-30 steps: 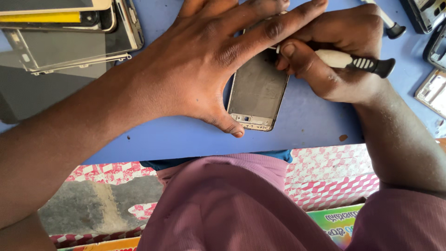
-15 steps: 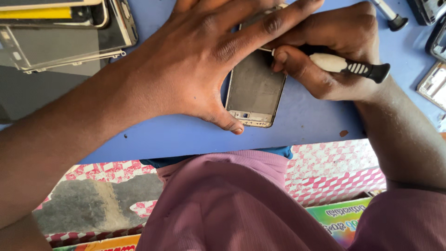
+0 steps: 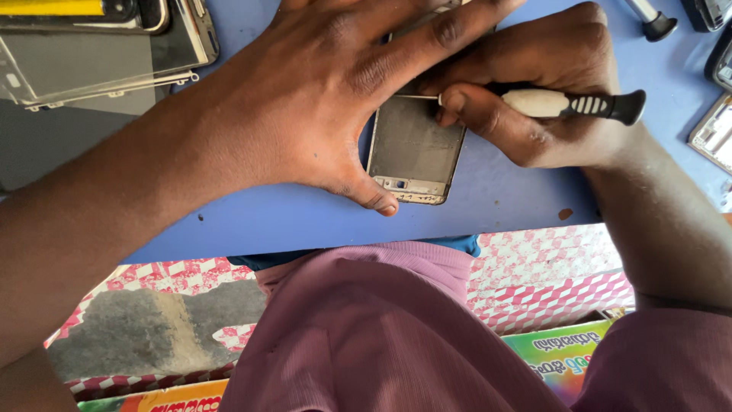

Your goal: The person uses a small metal tool to pry and separate the screen assembly from the smartphone frame. They work along the edges of the device, carefully lifting the screen to detach it from the body.

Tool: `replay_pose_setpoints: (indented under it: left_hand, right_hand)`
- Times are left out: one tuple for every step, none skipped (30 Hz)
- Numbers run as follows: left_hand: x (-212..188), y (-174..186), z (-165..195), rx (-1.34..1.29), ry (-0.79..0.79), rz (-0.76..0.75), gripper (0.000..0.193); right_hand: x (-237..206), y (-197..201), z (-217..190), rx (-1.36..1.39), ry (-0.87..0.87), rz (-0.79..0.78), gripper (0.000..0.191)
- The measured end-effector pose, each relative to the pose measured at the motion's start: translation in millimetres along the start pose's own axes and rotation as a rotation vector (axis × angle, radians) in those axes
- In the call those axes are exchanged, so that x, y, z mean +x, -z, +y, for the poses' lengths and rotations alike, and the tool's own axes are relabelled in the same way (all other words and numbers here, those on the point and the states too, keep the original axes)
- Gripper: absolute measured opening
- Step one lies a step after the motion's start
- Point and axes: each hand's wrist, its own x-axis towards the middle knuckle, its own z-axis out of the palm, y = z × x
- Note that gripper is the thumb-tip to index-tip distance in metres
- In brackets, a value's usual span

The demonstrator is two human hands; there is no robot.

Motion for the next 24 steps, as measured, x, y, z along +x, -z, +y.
replay_pose_setpoints:
  left_hand:
    - [0, 0, 0, 0.017, -0.003, 0.016, 0.151]
    - [0, -1, 0, 0.037, -0.015, 0.027, 0.151]
    - [0, -1, -1, 0.053, -0.023, 0.041, 0.151]
    - [0, -2, -1, 0.03, -0.028, 0.037, 0.151]
    - [0, -2, -2, 0.009, -0.028, 0.034, 0.151]
    - [-1, -2, -3, -0.012, -0.031, 0.031, 0.151]
    - [-1, -3, -3, -0.009, -0.031, 0.031, 0.15]
    - [0, -3, -4, -0.006, -0.034, 0.03, 0.149]
    - [0, -3, -4, -0.003, -0.037, 0.031, 0.148]
    - [-1, -3, -4, -0.002, -0.033, 0.03, 0.148]
    - [-1, -4, -3, -0.003, -0.029, 0.029, 0.148]
    - [-1, -3, -3, -0.003, -0.023, 0.027, 0.148]
    - [-1, -4, -2, -0.005, -0.018, 0.029, 0.148]
    - [-1, -3, -1, -0.006, -0.012, 0.03, 0.148]
    - [-1, -3, -1, -0.011, -0.008, 0.03, 0.149]
    - [-1, -3, -1, -0.01, -0.008, 0.027, 0.148]
    - [-1, -3, -1, -0.008, -0.008, 0.024, 0.148]
    - [0, -3, -2, -0.004, -0.011, 0.02, 0.147]
    - [0, -3, -2, -0.002, -0.012, 0.017, 0.147]
    - [0, -3, -2, -0.003, -0.009, 0.016, 0.146]
    - [-1, -3, -1, -0.005, -0.003, 0.013, 0.145]
    - [-1, -3, -1, -0.01, 0.006, 0.009, 0.146]
    - [-1, -4, -1, -0.013, 0.012, 0.005, 0.147]
    - [-1, -4, -1, -0.014, 0.016, 0.003, 0.147]
  right_hand:
    - [0, 0, -1, 0.013, 0.025, 0.01, 0.012]
    - [0, -1, -1, 0.025, 0.05, 0.028, 0.012]
    - [0, -1, -1, 0.062, 0.024, 0.054, 0.011]
    - [-1, -1, -1, 0.1, -0.001, 0.081, 0.012]
    - [-1, -2, 1, 0.163, -0.072, 0.116, 0.013]
    - [-1, -2, 2, 0.175, -0.097, 0.133, 0.014]
    - [-1, -3, 3, 0.187, -0.121, 0.151, 0.015]
    - [-1, -3, 3, 0.149, -0.1, 0.153, 0.015]
    - [-1, -3, 4, 0.128, -0.07, 0.144, 0.016]
    - [-1, -3, 4, 0.107, -0.04, 0.136, 0.016]
    - [-1, -3, 3, 0.106, -0.005, 0.118, 0.017]
    - [0, -3, 3, 0.077, 0.036, 0.102, 0.017]
    - [0, -3, 3, 0.05, 0.077, 0.087, 0.017]
    - [1, -3, 3, -0.006, 0.125, 0.077, 0.016]
    - [0, -3, 2, -0.013, 0.101, 0.086, 0.015]
    - [1, -2, 2, -0.02, 0.077, 0.096, 0.014]
    - [0, -3, 1, 0.027, -0.016, 0.123, 0.014]
    - [-1, -3, 2, 0.074, -0.108, 0.15, 0.014]
    - [-1, -3, 2, 0.076, -0.078, 0.147, 0.014]
    - [-2, -2, 4, 0.081, -0.049, 0.138, 0.015]
    - [-2, -3, 6, 0.087, -0.015, 0.126, 0.016]
    - [-3, -3, 8, 0.094, 0.018, 0.114, 0.016]
    - [-4, -2, 10, 0.098, 0.057, 0.101, 0.017]
    - [-5, -2, 11, 0.087, 0.082, 0.093, 0.018]
